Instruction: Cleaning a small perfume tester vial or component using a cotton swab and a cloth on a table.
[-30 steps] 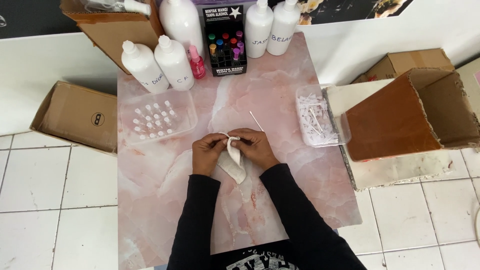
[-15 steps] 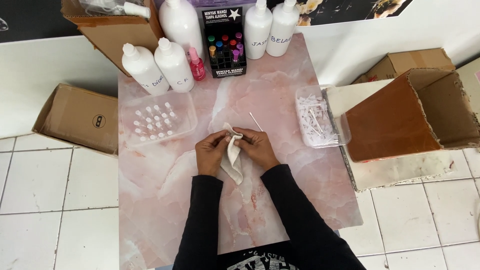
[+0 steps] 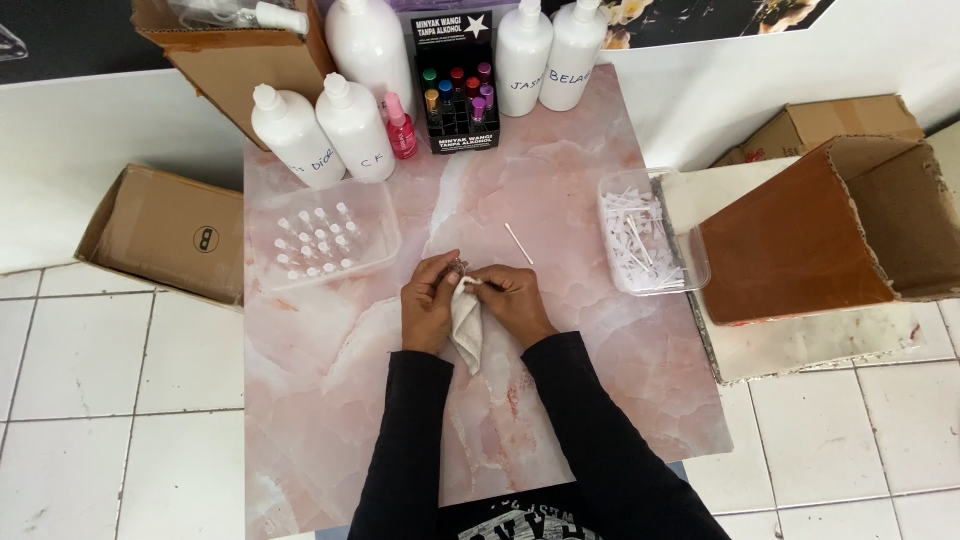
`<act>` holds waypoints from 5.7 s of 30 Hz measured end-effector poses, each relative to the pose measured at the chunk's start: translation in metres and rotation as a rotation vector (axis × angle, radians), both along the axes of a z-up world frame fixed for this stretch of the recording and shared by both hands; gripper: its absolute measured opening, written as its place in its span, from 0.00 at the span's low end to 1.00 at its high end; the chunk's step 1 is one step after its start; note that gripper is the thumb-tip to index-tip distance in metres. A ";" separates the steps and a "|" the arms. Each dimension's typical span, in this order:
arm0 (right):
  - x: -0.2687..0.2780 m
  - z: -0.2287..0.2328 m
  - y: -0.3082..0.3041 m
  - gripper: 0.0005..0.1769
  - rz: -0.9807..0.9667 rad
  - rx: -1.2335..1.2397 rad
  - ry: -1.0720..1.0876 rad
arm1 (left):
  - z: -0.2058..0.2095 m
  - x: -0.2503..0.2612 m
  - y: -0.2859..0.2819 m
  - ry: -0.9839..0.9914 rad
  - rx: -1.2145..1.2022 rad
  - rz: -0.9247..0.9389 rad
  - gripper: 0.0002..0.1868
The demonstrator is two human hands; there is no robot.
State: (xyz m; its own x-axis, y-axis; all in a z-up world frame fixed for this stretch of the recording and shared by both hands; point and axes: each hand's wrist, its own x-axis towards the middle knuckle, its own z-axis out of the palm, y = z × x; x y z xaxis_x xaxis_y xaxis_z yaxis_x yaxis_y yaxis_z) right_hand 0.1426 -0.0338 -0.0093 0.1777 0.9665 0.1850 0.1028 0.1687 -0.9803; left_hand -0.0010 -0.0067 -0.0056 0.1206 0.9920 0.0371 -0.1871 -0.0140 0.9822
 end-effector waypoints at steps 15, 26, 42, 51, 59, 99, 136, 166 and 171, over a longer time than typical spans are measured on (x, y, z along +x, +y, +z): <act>0.000 -0.011 -0.005 0.26 -0.265 -0.008 0.101 | -0.016 0.014 -0.008 0.124 0.143 0.132 0.21; -0.001 -0.011 -0.014 0.16 -0.256 0.159 -0.434 | -0.030 0.014 -0.006 0.297 0.272 0.205 0.15; 0.000 -0.023 -0.024 0.03 -0.201 0.207 -0.756 | -0.033 0.010 -0.004 0.407 0.369 0.215 0.13; -0.010 0.034 -0.048 0.28 -0.050 0.291 -0.710 | -0.035 0.006 -0.001 0.388 0.333 0.223 0.12; 0.001 0.011 -0.051 0.15 -0.187 0.160 -0.651 | -0.034 0.010 -0.005 0.552 0.343 0.173 0.12; 0.071 0.015 0.007 0.04 -0.212 0.107 -0.336 | -0.023 0.014 0.009 0.471 0.315 0.104 0.13; 0.051 0.011 -0.018 0.05 -0.068 0.252 -0.402 | -0.006 0.003 -0.001 0.305 0.326 0.007 0.12; 0.044 0.017 -0.023 0.08 -0.125 0.375 -0.477 | -0.009 0.001 -0.001 0.211 0.211 -0.063 0.12; 0.046 0.010 -0.020 0.09 -0.065 0.396 -0.495 | -0.012 -0.002 0.002 0.126 0.111 -0.083 0.13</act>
